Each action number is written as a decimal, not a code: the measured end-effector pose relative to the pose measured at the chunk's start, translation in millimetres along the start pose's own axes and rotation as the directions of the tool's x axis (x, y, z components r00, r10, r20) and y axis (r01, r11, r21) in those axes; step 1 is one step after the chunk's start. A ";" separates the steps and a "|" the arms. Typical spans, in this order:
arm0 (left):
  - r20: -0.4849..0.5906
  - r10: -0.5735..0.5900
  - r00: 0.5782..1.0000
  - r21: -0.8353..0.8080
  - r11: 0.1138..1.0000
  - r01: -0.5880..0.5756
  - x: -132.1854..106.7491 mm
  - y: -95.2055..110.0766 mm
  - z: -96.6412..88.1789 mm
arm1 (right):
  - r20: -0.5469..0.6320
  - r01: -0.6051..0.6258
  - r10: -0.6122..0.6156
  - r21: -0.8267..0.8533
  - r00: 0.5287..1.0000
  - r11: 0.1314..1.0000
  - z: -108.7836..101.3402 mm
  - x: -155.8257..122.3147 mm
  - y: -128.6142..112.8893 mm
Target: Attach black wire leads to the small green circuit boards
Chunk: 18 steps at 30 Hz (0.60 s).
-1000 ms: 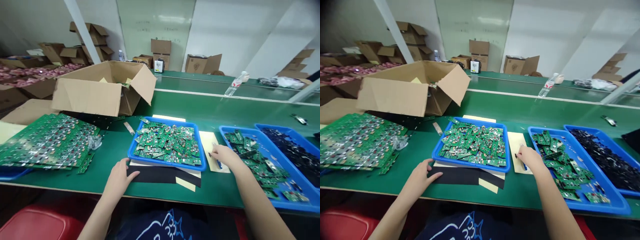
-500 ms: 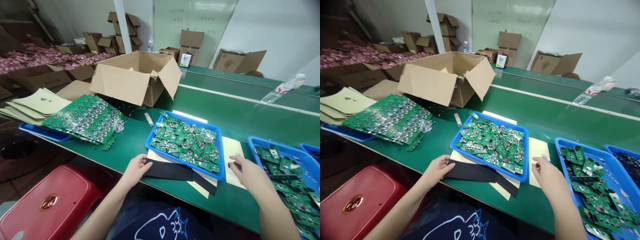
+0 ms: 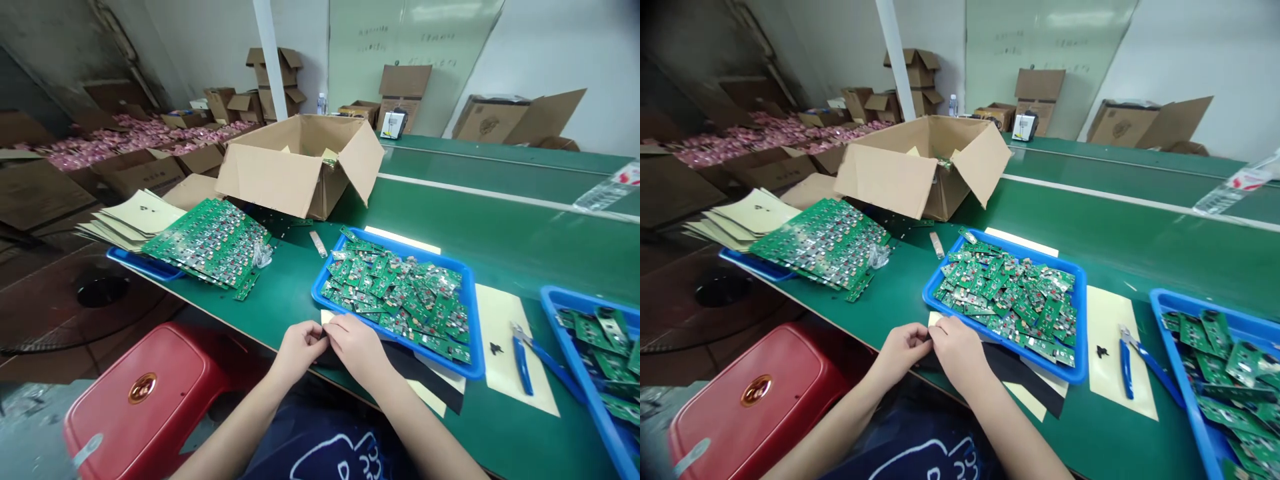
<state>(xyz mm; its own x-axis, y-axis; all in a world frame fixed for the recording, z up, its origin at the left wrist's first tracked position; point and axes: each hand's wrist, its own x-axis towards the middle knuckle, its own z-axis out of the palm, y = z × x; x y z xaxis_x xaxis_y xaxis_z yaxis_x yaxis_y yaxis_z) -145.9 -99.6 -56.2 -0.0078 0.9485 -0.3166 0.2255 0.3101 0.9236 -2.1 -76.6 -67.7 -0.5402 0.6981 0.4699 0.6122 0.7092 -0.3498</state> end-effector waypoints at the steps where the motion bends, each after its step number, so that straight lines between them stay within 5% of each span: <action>1: 0.014 0.001 1.000 -0.002 1.000 -0.001 -0.5 1.1 -0.6 | 0.000 0.016 -0.016 -0.001 1.000 1.000 -0.5 -1.4 0.8; 7: 0.108 -0.042 0.993 -0.018 0.999 0.045 -4.4 4.2 -3.3 | 0.021 -0.050 0.048 0.145 0.999 0.988 -7.7 -13.5 1.5; 11: 0.062 -0.060 0.996 -0.022 0.998 0.061 -5.4 1.5 -11.4 | 0.084 -0.327 0.325 0.447 0.942 0.833 -28.0 -31.9 10.2; 14: 0.006 -0.083 0.997 0.001 0.997 0.083 -5.4 -0.9 -25.0 | 0.007 -0.465 0.592 0.628 0.806 0.625 -57.9 -50.0 32.4; 18: -0.066 -0.020 0.998 0.245 0.969 0.035 -4.9 -0.3 -51.3 | -0.319 -0.335 0.824 0.799 0.468 0.499 -112.7 -120.7 88.3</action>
<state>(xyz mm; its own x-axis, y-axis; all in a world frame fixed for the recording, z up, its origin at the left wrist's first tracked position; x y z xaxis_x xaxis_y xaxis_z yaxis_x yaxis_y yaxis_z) -195.9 -101.0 -43.8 -0.0761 0.9443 -0.3201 0.4568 0.3184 0.8306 182.2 -109.4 -64.0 0.4356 0.8799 0.1900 0.0256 0.1989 -0.9797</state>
